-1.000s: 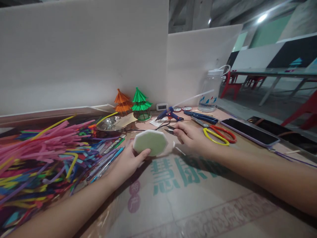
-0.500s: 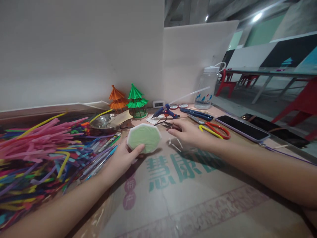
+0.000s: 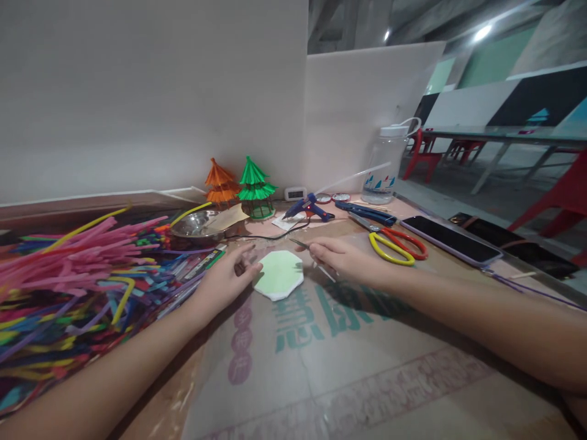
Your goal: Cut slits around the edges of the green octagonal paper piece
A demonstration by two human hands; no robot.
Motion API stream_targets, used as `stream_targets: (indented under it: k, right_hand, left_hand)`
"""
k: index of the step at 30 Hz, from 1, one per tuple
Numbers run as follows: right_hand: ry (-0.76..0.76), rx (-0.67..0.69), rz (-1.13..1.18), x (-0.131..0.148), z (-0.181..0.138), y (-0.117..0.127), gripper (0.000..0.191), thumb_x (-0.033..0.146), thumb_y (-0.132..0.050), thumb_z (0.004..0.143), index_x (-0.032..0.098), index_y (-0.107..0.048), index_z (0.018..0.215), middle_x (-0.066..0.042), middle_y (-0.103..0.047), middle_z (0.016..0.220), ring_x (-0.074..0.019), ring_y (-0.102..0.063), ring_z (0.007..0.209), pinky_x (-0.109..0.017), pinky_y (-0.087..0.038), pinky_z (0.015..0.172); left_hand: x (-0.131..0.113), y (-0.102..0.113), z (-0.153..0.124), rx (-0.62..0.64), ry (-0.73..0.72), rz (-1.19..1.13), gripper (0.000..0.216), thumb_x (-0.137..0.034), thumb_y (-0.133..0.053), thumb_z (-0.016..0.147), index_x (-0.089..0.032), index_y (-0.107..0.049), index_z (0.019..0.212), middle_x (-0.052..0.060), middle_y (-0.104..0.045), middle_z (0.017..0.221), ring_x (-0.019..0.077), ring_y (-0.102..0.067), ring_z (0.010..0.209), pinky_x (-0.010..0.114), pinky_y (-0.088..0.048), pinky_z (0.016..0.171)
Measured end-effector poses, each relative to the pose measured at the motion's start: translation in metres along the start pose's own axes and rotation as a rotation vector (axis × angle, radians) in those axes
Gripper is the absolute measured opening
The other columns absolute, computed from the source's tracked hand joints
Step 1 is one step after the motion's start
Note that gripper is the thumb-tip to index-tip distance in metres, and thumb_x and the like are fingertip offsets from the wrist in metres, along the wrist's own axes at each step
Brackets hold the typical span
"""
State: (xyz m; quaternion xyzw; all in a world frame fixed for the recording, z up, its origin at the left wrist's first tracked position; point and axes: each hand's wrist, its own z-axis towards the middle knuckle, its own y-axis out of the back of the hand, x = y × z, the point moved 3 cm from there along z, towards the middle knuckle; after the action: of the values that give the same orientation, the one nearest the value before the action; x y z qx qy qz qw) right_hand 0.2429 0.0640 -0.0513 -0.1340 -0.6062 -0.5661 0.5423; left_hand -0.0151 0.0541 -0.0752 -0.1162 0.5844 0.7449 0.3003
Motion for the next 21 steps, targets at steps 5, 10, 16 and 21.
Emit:
stream_targets:
  k: [5,10,16,21]
  right_hand:
    - [-0.018,-0.111,-0.066,-0.007,0.002,-0.005,0.031,0.038,-0.045,0.100,0.017,-0.066,0.106,-0.001,-0.056,0.074,-0.0160,-0.052,0.068,-0.029,-0.040,0.062]
    - [-0.055,-0.109,-0.106,-0.013,0.002,-0.016,0.043,0.038,-0.063,0.089,0.013,-0.058,0.124,0.002,-0.053,0.074,-0.0146,-0.049,0.066,-0.027,-0.037,0.060]
    - [-0.077,-0.076,0.075,-0.007,0.000,-0.018,0.025,0.042,-0.061,0.084,0.018,-0.064,0.086,0.004,-0.049,0.064,-0.0130,-0.044,0.058,-0.026,-0.032,0.055]
    - [0.039,-0.153,0.076,0.013,-0.005,-0.013,0.016,0.035,-0.060,0.083,0.020,-0.061,0.077,0.002,-0.054,0.068,-0.0133,-0.046,0.062,-0.026,-0.035,0.057]
  left_hand:
    - [-0.010,-0.007,-0.004,0.014,-0.129,0.083,0.079,-0.063,-0.067,0.078,-0.018,-0.052,0.141,0.017,-0.064,0.130,0.0367,-0.058,0.120,0.051,-0.044,0.103]
    - [-0.015,-0.016,-0.015,0.081,-0.221,0.010,0.090,-0.057,-0.074,0.076,-0.028,-0.035,0.152,0.014,-0.052,0.147,0.0361,-0.048,0.135,0.053,-0.037,0.112]
    - [-0.020,-0.013,-0.026,-0.146,-0.212,-0.279,0.090,-0.043,-0.073,0.083,-0.031,-0.023,0.157,0.012,-0.044,0.149,0.0268,-0.048,0.136,0.045,-0.040,0.114]
    - [-0.023,-0.010,-0.033,-0.051,-0.043,-0.444,0.049,-0.050,-0.064,0.088,-0.019,-0.062,0.125,0.010,-0.071,0.114,0.0267,-0.068,0.102,0.036,-0.057,0.086]
